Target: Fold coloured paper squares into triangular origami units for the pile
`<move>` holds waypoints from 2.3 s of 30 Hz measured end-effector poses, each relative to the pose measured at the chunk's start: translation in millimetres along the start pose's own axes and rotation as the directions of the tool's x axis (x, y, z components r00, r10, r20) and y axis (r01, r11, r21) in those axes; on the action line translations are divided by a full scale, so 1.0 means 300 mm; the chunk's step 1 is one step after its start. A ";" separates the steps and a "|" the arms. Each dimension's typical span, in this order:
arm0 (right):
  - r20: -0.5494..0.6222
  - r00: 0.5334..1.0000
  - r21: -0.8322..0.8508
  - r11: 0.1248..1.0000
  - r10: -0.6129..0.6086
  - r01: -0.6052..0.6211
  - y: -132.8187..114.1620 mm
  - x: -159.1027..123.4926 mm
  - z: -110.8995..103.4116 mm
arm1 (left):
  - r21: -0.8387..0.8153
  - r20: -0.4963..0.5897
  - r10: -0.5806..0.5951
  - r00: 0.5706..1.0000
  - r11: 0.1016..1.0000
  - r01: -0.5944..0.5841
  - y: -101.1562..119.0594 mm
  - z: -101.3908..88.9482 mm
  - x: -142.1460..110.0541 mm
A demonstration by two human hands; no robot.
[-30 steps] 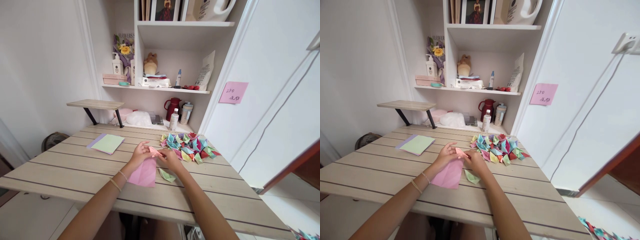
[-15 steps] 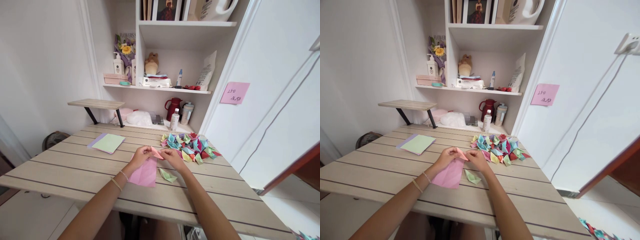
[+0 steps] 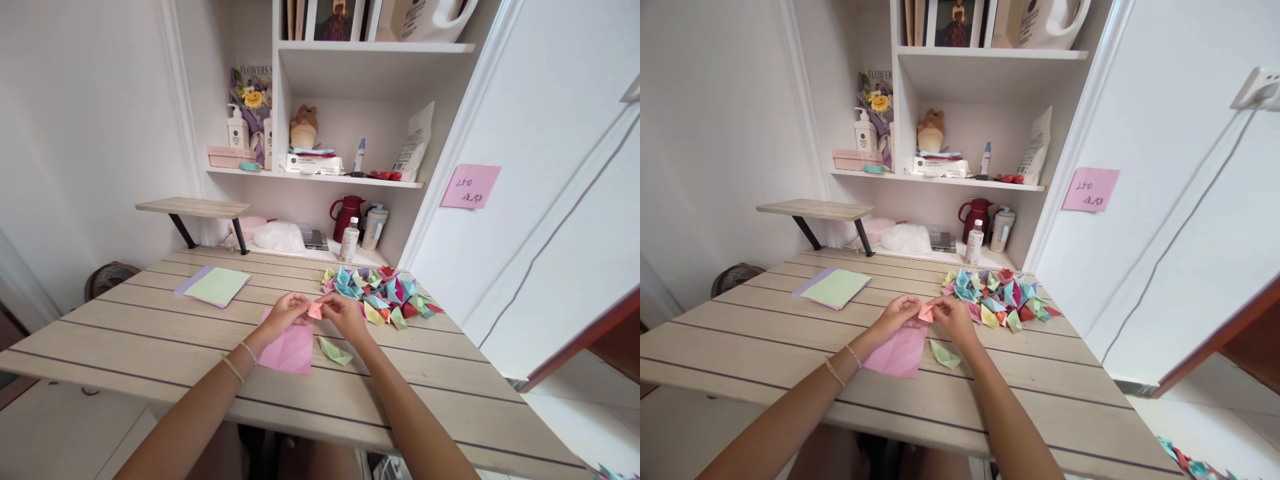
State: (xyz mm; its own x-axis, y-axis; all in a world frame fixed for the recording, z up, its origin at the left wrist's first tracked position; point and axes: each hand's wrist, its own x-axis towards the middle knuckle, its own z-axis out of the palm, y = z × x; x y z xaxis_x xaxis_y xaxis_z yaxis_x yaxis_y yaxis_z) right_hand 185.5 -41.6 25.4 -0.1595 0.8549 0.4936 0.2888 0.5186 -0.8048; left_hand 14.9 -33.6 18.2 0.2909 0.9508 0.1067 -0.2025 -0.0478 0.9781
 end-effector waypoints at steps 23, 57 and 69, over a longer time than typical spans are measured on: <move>0.136 0.974 -0.412 0.884 -0.180 0.221 -0.012 0.000 -0.021 | 0.660 0.206 0.444 0.872 0.595 -0.458 0.036 -0.012 -0.023; -0.001 1.000 -0.144 0.990 -0.001 0.000 0.002 0.001 0.019 | -0.044 0.118 -0.051 0.992 0.997 0.056 0.020 -0.003 -0.004; -0.042 0.997 -0.124 0.990 -0.068 0.062 -0.028 -0.006 0.018 | -0.138 0.010 -0.032 0.999 0.990 0.033 0.020 -0.006 -0.001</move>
State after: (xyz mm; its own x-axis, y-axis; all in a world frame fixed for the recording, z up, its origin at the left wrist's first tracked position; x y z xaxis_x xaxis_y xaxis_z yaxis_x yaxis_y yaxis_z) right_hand 178.4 -47.6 29.5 -0.1386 0.8165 0.5605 0.3933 0.5648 -0.7255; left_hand 12.0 -33.8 23.8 0.3068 0.9486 0.0772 -0.3196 0.0263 0.9472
